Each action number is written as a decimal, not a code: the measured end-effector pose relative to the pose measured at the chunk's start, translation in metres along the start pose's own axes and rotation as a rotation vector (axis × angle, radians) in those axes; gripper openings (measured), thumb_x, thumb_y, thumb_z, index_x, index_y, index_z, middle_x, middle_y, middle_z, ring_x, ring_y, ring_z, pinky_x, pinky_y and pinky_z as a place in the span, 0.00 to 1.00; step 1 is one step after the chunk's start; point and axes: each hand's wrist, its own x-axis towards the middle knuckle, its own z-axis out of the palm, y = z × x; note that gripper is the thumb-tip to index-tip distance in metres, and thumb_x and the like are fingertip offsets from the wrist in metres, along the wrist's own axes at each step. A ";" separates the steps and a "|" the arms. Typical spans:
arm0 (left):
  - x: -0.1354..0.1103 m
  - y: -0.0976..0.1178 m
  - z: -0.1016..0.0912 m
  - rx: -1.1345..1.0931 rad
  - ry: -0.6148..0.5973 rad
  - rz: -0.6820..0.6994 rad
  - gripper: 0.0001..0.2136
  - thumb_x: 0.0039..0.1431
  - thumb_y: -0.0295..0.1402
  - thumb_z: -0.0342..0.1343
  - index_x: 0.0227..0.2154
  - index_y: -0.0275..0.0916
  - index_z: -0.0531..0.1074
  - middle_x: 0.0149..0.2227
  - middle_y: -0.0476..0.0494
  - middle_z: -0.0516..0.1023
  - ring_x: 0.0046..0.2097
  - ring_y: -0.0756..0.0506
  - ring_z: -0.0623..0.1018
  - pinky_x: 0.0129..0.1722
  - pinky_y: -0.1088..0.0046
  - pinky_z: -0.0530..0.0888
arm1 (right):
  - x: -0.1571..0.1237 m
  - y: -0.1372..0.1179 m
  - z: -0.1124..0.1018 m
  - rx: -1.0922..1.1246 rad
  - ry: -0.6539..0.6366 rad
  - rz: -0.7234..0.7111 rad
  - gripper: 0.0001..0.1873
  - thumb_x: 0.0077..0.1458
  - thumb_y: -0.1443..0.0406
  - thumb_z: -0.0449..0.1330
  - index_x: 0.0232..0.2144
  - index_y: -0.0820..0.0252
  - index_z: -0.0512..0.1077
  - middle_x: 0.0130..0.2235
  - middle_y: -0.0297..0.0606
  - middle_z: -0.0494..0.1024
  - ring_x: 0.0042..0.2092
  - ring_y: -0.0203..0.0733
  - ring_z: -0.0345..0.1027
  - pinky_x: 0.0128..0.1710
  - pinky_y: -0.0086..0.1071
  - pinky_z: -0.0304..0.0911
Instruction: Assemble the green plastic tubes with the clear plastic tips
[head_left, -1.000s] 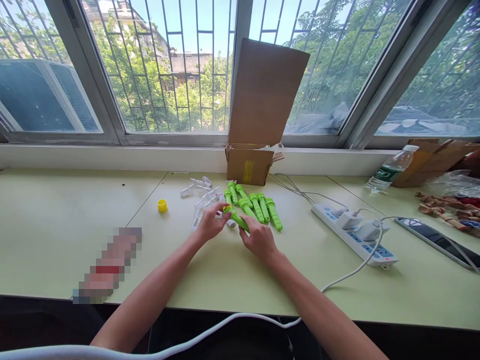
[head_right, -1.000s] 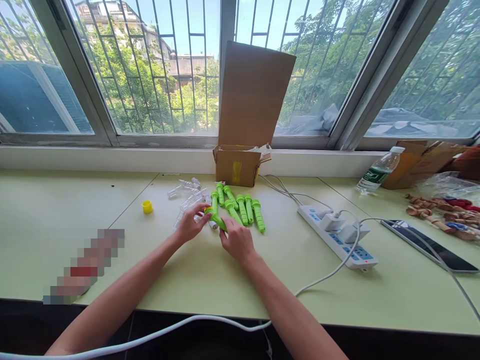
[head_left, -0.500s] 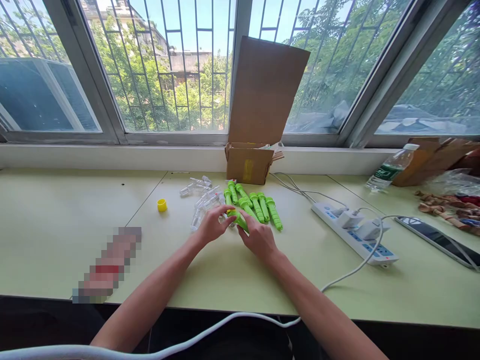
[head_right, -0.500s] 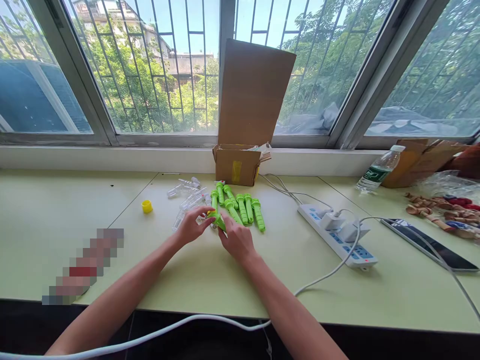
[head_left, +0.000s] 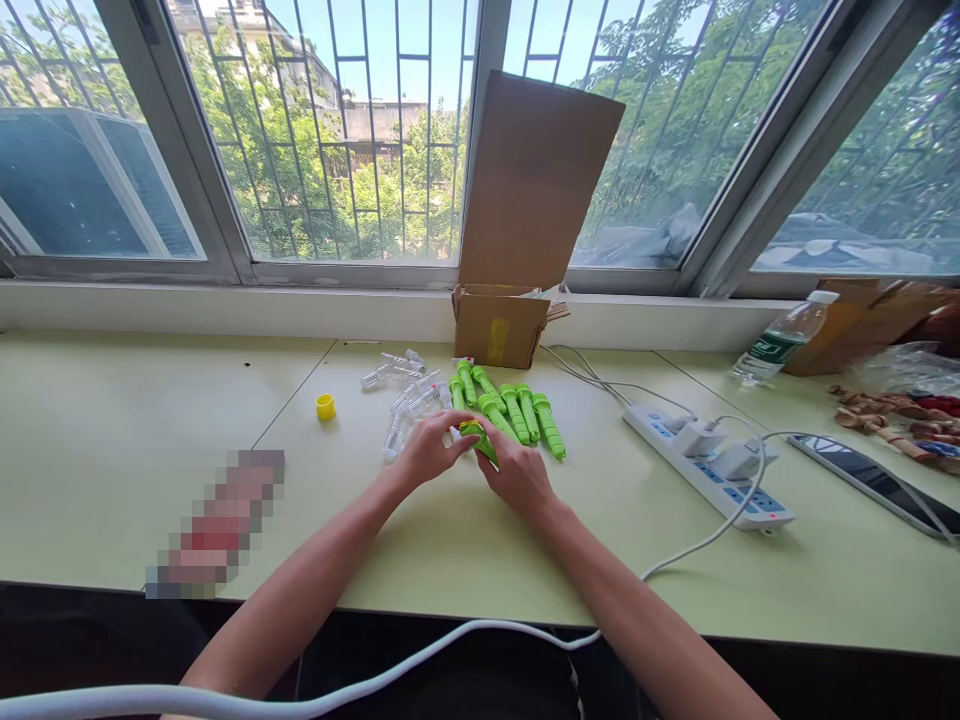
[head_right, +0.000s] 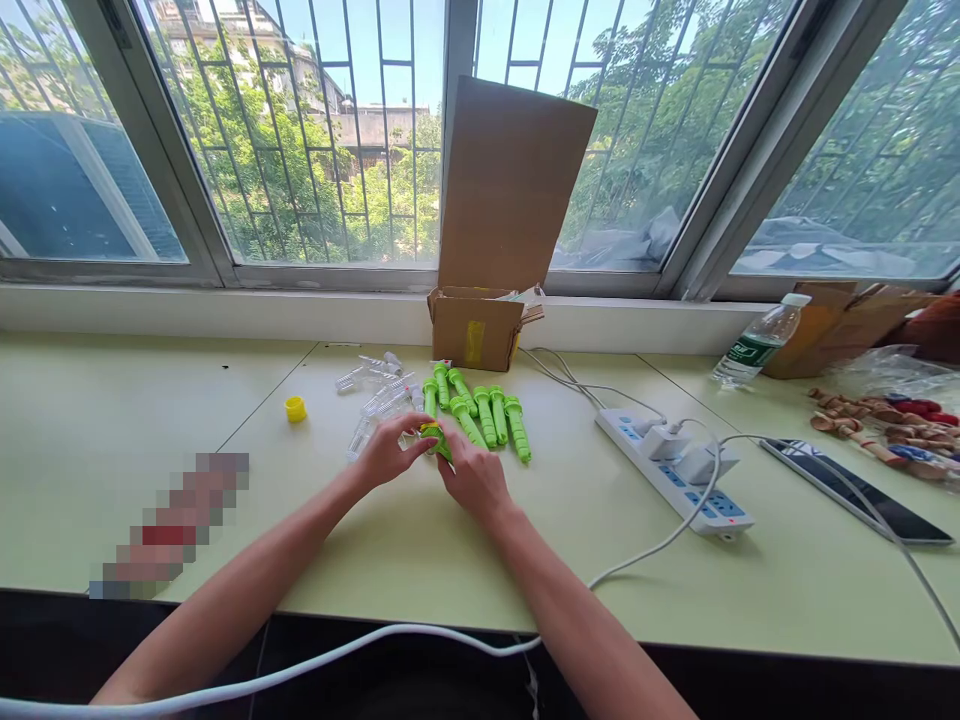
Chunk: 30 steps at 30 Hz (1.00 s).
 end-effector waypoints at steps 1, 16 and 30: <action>0.000 0.000 0.000 -0.005 0.008 -0.006 0.14 0.57 0.40 0.58 0.45 0.42 0.72 0.40 0.44 0.79 0.43 0.44 0.78 0.42 0.66 0.76 | 0.000 0.000 0.000 0.000 0.002 -0.002 0.30 0.59 0.64 0.51 0.64 0.59 0.55 0.54 0.45 0.74 0.40 0.46 0.75 0.31 0.32 0.66; 0.002 -0.003 0.001 -0.053 0.030 -0.053 0.12 0.54 0.42 0.60 0.36 0.40 0.70 0.35 0.45 0.78 0.35 0.47 0.77 0.37 0.68 0.77 | 0.000 0.001 0.000 -0.007 -0.023 -0.033 0.29 0.61 0.65 0.50 0.64 0.57 0.55 0.54 0.44 0.74 0.39 0.44 0.75 0.31 0.31 0.68; 0.004 -0.001 0.002 -0.239 -0.028 -0.146 0.14 0.53 0.44 0.59 0.30 0.38 0.66 0.35 0.46 0.75 0.36 0.49 0.76 0.35 0.70 0.77 | -0.001 0.002 0.000 -0.007 -0.046 -0.025 0.29 0.61 0.64 0.50 0.64 0.53 0.56 0.54 0.42 0.74 0.39 0.44 0.75 0.31 0.31 0.67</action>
